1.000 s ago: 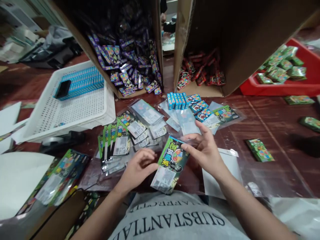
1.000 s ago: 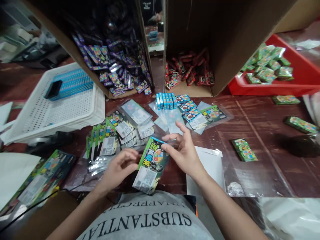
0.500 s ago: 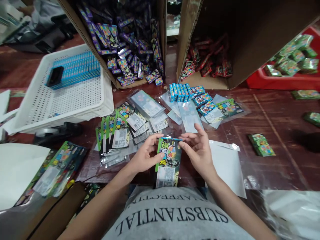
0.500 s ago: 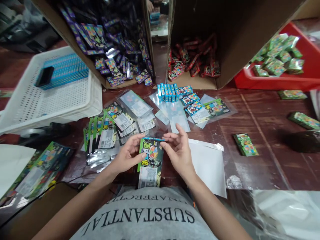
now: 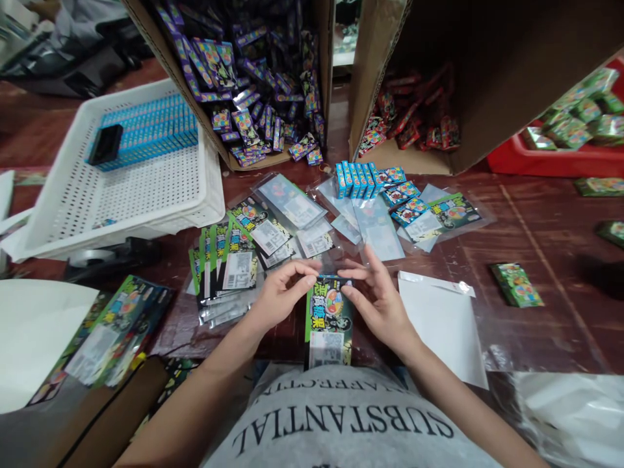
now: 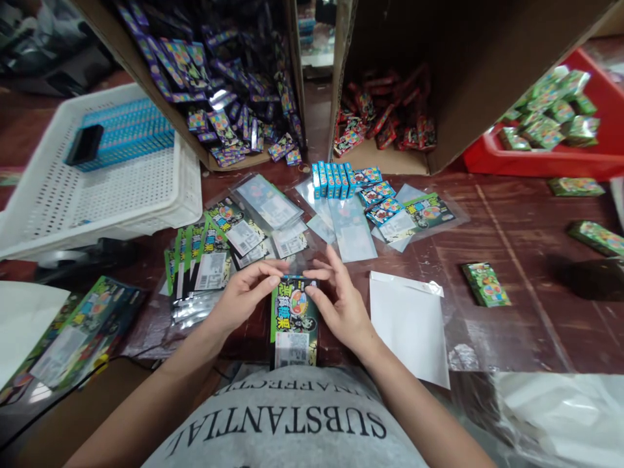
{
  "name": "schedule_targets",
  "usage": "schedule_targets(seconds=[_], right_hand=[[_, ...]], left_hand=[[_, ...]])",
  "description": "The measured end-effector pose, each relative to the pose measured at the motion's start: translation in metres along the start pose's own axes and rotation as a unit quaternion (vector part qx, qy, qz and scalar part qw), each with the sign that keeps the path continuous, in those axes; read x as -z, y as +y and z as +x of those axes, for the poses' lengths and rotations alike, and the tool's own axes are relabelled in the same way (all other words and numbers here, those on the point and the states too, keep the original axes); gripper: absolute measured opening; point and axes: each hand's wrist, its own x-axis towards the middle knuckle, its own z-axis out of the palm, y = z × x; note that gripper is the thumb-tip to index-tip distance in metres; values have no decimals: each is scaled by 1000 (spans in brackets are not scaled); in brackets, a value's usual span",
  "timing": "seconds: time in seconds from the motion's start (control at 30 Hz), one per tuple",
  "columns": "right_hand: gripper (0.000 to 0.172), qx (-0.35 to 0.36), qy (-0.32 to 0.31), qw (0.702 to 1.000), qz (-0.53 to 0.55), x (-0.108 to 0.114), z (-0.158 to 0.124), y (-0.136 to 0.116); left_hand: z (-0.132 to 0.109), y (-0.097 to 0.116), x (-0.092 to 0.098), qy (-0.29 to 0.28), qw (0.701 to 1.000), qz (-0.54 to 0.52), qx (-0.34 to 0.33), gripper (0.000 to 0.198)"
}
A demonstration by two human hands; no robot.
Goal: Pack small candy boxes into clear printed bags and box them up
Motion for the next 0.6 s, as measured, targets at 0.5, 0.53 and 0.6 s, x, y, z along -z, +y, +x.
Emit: schedule_targets(seconds=[0.5, 0.53, 0.6], right_hand=[[93, -176, 51, 975, 128, 2, 25, -36], [99, -198, 56, 969, 138, 2, 28, -38], [108, -235, 64, 957, 156, 3, 33, -42]], left_hand=[[5, 29, -4, 0, 997, 43, 61, 10], [7, 30, -3, 0, 996, 46, 72, 11], [12, 33, -2, -5, 994, 49, 94, 12]])
